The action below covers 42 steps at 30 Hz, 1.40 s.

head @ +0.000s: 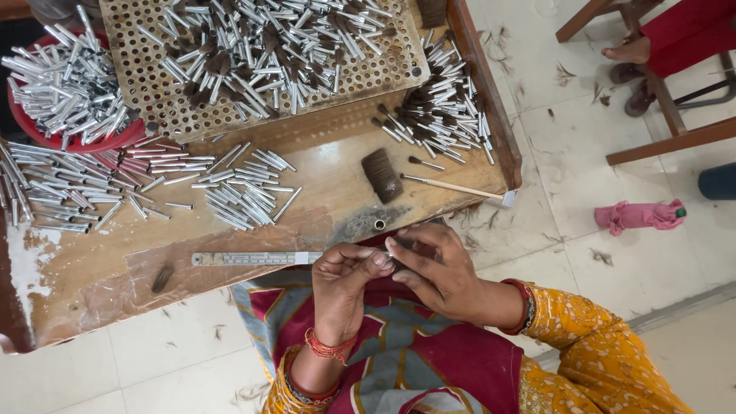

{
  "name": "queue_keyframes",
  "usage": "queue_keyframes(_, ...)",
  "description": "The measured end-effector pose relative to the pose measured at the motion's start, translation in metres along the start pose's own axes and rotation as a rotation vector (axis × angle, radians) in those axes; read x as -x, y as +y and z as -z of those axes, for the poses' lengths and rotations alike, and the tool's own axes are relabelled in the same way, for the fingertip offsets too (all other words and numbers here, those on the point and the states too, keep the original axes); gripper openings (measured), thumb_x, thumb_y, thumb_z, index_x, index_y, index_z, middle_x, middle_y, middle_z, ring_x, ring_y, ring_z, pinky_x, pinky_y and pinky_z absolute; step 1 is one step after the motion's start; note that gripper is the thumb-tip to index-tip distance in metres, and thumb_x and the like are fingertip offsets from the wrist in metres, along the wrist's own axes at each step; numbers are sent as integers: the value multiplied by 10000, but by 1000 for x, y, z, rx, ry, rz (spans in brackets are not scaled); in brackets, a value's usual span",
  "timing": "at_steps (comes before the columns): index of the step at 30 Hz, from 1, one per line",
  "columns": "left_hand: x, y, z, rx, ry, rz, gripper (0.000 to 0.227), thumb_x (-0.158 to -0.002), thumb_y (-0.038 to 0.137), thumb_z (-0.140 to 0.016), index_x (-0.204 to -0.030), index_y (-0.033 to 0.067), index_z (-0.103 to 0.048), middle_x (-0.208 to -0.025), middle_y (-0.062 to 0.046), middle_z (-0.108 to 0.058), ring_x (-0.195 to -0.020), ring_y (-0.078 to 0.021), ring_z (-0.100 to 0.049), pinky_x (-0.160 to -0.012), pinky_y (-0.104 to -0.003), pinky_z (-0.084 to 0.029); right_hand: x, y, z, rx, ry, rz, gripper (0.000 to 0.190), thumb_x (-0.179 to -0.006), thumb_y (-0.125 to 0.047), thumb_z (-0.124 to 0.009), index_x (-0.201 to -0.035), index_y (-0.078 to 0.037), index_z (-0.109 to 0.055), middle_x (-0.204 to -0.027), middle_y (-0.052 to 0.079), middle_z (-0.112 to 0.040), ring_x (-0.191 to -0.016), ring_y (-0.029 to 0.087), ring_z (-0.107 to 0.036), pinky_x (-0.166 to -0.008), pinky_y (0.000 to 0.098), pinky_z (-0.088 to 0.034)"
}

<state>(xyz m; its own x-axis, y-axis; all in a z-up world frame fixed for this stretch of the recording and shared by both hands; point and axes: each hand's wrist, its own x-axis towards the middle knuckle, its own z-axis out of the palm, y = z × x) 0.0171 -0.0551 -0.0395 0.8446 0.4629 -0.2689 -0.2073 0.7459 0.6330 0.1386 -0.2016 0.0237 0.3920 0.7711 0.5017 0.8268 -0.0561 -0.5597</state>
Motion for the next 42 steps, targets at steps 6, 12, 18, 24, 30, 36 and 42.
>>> queue_keyframes(6,-1,-4,-11,24,-16,33,184,-894,-77,-739,-1071,-41,-707,-965,-155,-744,-859,-212,-742,-811,-351,-632,-4,7,-8,-40,167,40,336,-871,-36,-826,-1193,-89,-744,-1218,87,-634,-1104,272,-647,-909,386,-557)
queue_keyframes(12,-10,15,-19,42,6,-29,129,-916,-58,-710,-1043,-43,-692,-1027,-166,-761,-928,-217,-750,-868,-361,-620,-10,43,7,87,138,-17,359,-855,-69,-805,-1202,-56,-714,-1211,100,-673,-1092,306,-628,-934,420,-523)
queue_keyframes(18,-18,30,-12,22,58,-137,134,-943,-39,-696,-1075,-21,-676,-990,-157,-759,-914,-225,-754,-838,-361,-629,-19,80,28,404,-12,-40,368,-860,-56,-744,-1228,-61,-718,-1151,61,-696,-1085,310,-586,-959,432,-481)
queue_keyframes(24,-21,33,-14,24,68,-127,121,-953,-31,-690,-1071,-27,-664,-986,-165,-761,-914,-237,-765,-840,-366,-640,0,45,18,70,-38,-104,402,-853,42,-705,-1234,-84,-714,-1116,98,-666,-962,245,-656,-796,346,-537)
queue_keyframes(30,-20,26,-11,9,69,-114,125,-935,-29,-717,-1050,-23,-668,-986,-166,-766,-899,-220,-762,-822,-358,-644,3,25,9,-125,-66,-173,434,-831,79,-710,-1217,-117,-741,-1087,90,-675,-864,203,-697,-710,301,-564)
queue_keyframes(36,-21,20,-11,-20,77,-123,134,-907,-46,-751,-1019,-36,-680,-964,-166,-769,-855,-202,-755,-803,-348,-643,3,22,7,-214,-67,-218,438,-853,113,-682,-1229,-103,-740,-1106,91,-691,-920,186,-719,-756,278,-584)
queue_keyframes(42,-20,16,-10,-64,45,-176,146,-879,-98,-762,-1001,-54,-694,-966,-170,-772,-870,-203,-759,-820,-340,-642,3,21,7,-265,-69,-236,467,-846,146,-627,-1241,-80,-732,-1113,96,-688,-932,172,-723,-788,269,-594)
